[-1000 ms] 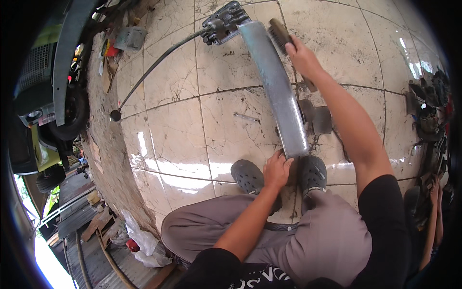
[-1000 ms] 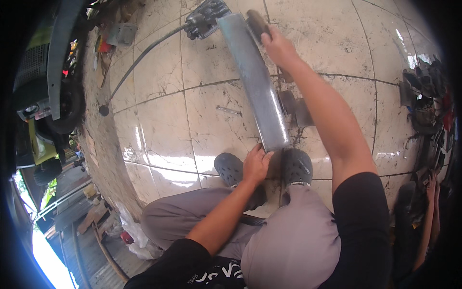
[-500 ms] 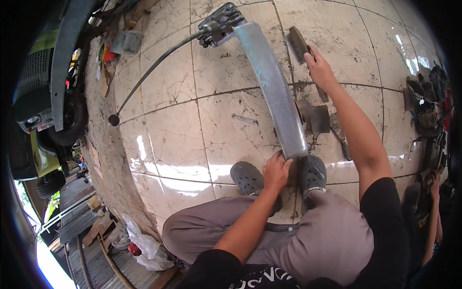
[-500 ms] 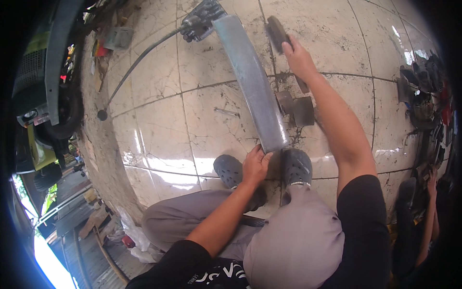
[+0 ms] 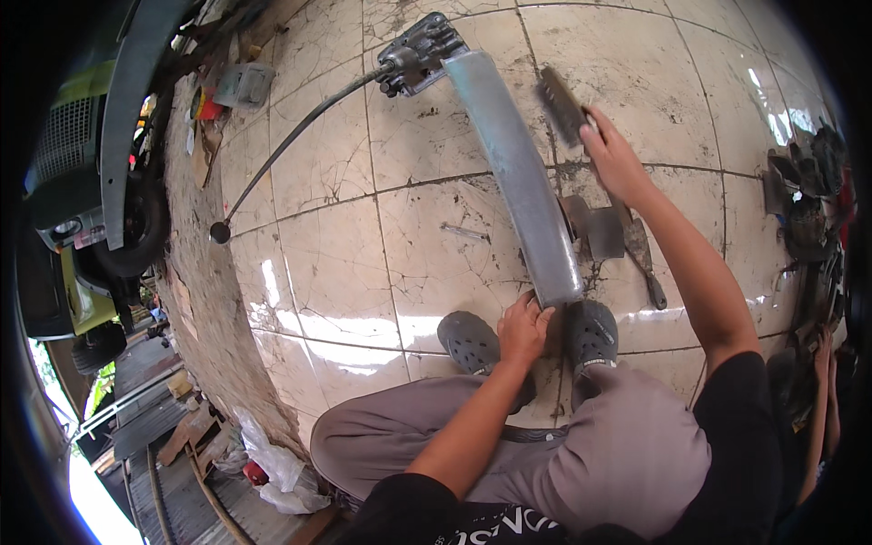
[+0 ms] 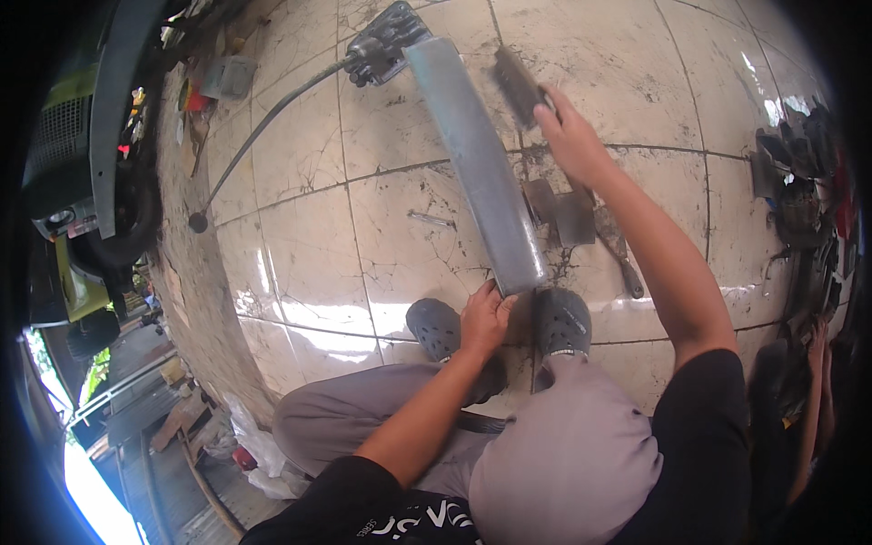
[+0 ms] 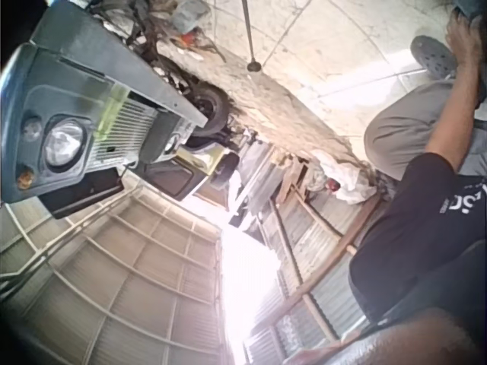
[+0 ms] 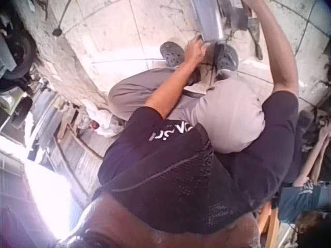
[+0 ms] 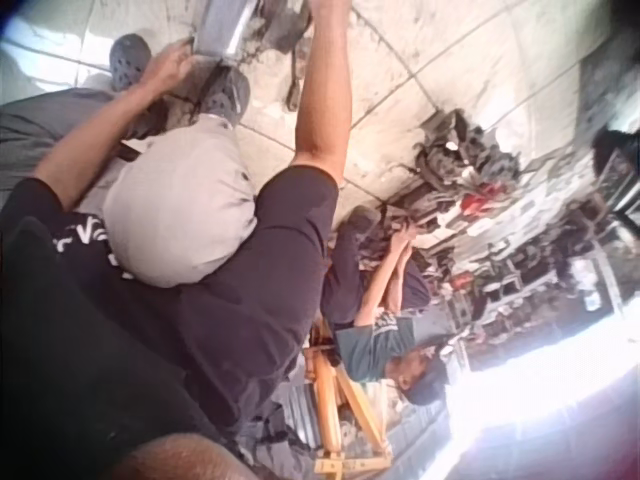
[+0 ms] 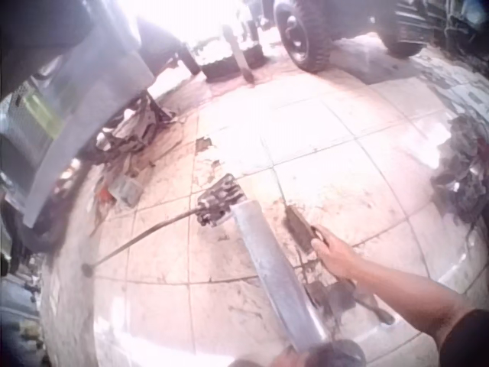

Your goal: The person sits on the floor and sharpens a long, curved metal blade using a handheld sharpening stone. They repeatedly rub the stone along the blade's edge and periodically brush the surface with a wire brush to remove debris.

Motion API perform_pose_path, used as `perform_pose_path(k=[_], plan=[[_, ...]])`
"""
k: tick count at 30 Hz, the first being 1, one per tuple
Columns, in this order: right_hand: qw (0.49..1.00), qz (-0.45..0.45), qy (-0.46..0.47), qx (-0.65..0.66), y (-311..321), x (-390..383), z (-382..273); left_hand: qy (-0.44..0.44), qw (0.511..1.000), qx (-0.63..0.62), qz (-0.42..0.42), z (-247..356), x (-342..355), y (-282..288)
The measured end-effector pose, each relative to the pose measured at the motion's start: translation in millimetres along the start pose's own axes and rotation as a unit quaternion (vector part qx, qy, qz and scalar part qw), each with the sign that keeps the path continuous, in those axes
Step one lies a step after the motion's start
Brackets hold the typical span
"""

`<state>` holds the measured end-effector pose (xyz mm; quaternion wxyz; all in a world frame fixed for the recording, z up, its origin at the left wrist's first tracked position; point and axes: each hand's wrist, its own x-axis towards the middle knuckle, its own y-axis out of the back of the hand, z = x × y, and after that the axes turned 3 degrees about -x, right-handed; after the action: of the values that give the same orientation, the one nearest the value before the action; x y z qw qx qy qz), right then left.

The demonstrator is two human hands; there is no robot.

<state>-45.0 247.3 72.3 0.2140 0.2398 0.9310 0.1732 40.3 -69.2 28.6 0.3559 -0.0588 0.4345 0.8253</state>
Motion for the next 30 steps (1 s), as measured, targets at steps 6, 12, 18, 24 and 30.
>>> perform_pose_path(k=[6,12,18,24,30], plan=[[0.991,-0.108,0.061,-0.054,-19,-138,-1,0.002,1.000,-0.001,-0.012,3,-3,2],[0.984,-0.147,0.022,-0.099,-64,-135,-20,0.007,1.000,0.019,-0.014,-5,-3,3],[0.981,0.097,0.114,-0.121,-95,76,-64,-0.018,1.000,0.016,0.003,14,2,-6],[0.991,0.067,0.113,-0.004,-45,75,-91,0.045,0.998,0.026,-0.030,9,0,2],[0.985,-0.093,-0.146,0.001,-35,-114,-47,0.046,0.998,0.027,-0.016,9,-6,16]])
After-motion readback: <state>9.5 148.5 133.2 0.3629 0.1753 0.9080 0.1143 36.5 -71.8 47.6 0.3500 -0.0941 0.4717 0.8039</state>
